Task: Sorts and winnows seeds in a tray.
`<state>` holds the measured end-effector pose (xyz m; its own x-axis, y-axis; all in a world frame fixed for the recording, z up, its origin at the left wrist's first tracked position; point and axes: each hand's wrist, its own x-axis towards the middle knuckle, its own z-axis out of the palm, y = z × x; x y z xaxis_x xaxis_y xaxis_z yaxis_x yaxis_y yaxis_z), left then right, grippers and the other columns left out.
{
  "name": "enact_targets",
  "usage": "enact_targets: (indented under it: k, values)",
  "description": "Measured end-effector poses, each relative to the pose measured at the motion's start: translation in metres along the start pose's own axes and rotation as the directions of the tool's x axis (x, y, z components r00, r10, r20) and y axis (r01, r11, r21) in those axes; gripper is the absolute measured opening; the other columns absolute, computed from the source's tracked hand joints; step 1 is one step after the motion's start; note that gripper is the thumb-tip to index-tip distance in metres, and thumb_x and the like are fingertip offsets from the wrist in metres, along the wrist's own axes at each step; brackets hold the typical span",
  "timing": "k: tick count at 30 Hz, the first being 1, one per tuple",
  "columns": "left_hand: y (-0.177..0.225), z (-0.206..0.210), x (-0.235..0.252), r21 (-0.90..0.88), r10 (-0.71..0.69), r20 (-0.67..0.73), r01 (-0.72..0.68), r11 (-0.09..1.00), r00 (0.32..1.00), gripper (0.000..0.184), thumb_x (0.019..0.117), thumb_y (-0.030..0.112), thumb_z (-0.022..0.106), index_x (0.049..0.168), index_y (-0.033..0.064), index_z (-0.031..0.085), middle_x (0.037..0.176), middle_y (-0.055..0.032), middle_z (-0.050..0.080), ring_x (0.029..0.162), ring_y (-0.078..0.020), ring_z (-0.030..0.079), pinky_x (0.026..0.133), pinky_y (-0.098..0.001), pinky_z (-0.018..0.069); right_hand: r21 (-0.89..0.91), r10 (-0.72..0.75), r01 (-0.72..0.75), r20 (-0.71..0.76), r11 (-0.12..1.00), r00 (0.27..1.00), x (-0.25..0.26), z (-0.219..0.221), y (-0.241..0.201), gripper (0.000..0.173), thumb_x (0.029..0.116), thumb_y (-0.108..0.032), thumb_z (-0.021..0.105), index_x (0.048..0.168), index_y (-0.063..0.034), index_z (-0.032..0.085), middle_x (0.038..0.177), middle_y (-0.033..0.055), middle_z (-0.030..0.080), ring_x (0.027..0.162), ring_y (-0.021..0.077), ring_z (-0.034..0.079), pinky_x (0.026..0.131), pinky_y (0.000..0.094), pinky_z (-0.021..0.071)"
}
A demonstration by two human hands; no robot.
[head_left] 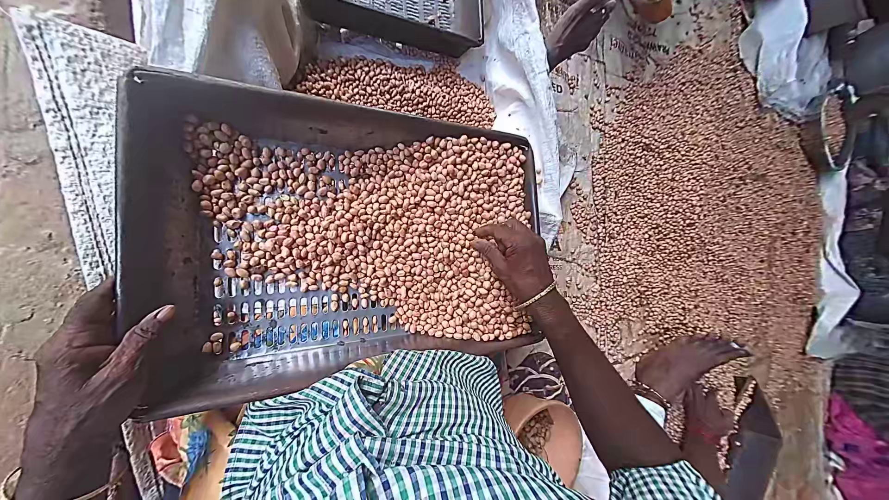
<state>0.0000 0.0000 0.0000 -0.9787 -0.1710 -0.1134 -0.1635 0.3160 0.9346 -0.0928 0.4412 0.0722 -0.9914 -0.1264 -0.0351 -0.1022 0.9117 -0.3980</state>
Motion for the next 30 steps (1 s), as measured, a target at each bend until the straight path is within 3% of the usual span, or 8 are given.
enact_targets:
  k: [3,8,10,14,18,23,27,30]
  values:
    - [0.001,0.000,0.001,-0.004,0.009,0.000,-0.009,1.000,1.000,0.057,0.0976,0.027,0.058,0.143,-0.0042,0.042,0.120,0.0016,0.065,0.101,0.0086,0.063,0.091,-0.0129,0.0526,0.336,0.052,0.001,-0.148,0.942,0.988,0.003,0.001,0.012,0.009,0.0934,-0.005,0.068,0.097,0.0014,0.074,0.078,0.0048,0.063,0.064,0.0075,0.051,0.064,0.0210,0.0436]
    - [0.000,0.000,0.002,-0.027,0.017,0.011,-0.017,0.999,1.000,0.060,0.0973,0.034,0.061,0.144,0.0015,0.044,0.118,0.0039,0.066,0.100,0.0075,0.064,0.089,-0.0138,0.0539,0.991,0.195,-0.103,0.084,0.090,0.977,0.001,-0.004,0.018,0.033,0.0999,-0.011,0.031,0.090,-0.0207,0.061,0.091,-0.0055,0.070,0.083,0.0055,0.067,0.076,0.0222,0.0569]
    - [0.001,0.000,0.002,-0.009,0.015,0.020,-0.015,1.000,1.000,0.059,0.0973,0.035,0.061,0.144,0.0033,0.044,0.116,0.0055,0.065,0.098,0.0088,0.064,0.089,-0.0133,0.0535,0.965,0.197,-0.201,0.167,0.170,0.966,0.002,-0.001,0.005,0.031,0.0989,-0.006,0.034,0.090,-0.0181,0.061,0.084,-0.0073,0.067,0.070,-0.0002,0.062,0.063,0.0151,0.0516]
    - [0.007,0.002,0.000,-0.020,0.020,0.006,-0.020,1.000,1.000,0.053,0.0975,0.030,0.060,0.142,0.0048,0.045,0.114,0.0093,0.065,0.097,0.0098,0.064,0.088,-0.0125,0.0533,0.280,0.061,-0.080,0.074,0.957,0.995,0.004,0.003,-0.018,0.014,0.0949,-0.005,0.067,0.106,0.0010,0.073,0.083,0.0067,0.058,0.067,0.0102,0.048,0.064,0.0242,0.0422]
    - [0.007,0.003,0.001,-0.022,0.020,0.015,-0.020,1.000,1.000,0.053,0.0974,0.030,0.060,0.141,0.0045,0.045,0.113,0.0096,0.065,0.096,0.0099,0.064,0.087,-0.0121,0.0534,0.209,-0.040,0.044,-0.026,0.977,0.999,0.003,0.008,-0.009,0.013,0.0926,-0.005,0.069,0.098,0.0046,0.075,0.083,0.0135,0.064,0.069,0.0165,0.056,0.069,0.0291,0.0475]
    - [0.012,0.003,0.000,-0.013,0.000,0.007,0.000,1.000,1.000,0.050,0.0968,0.028,0.059,0.141,0.0073,0.047,0.109,0.0113,0.065,0.093,0.0110,0.064,0.085,-0.0112,0.0535,0.946,0.189,-0.191,0.143,0.264,0.971,0.010,0.006,-0.007,0.031,0.1029,-0.008,0.033,0.090,-0.0182,0.060,0.077,-0.0101,0.063,0.067,-0.0010,0.059,0.064,0.0153,0.0515]
    - [0.014,0.004,-0.002,-0.026,-0.010,-0.003,0.010,1.000,1.000,0.047,0.0971,0.023,0.059,0.140,0.0082,0.048,0.107,0.0124,0.066,0.092,0.0118,0.063,0.083,-0.0106,0.0537,0.358,0.033,-0.080,0.135,0.930,0.990,0.001,0.009,-0.027,0.009,0.0983,-0.010,0.066,0.105,-0.0061,0.070,0.076,0.0019,0.052,0.054,0.0080,0.042,0.049,0.0217,0.0372]
    - [0.017,0.006,-0.001,-0.038,0.014,0.005,-0.013,0.999,1.000,0.045,0.0977,0.022,0.058,0.139,0.0093,0.048,0.108,0.0147,0.066,0.093,0.0120,0.064,0.084,-0.0105,0.0537,0.122,-0.027,0.009,0.152,0.993,0.988,0.004,0.013,-0.041,0.018,0.0954,-0.004,0.068,0.110,0.0056,0.073,0.095,0.0222,0.064,0.076,0.0293,0.060,0.072,0.0424,0.0509]
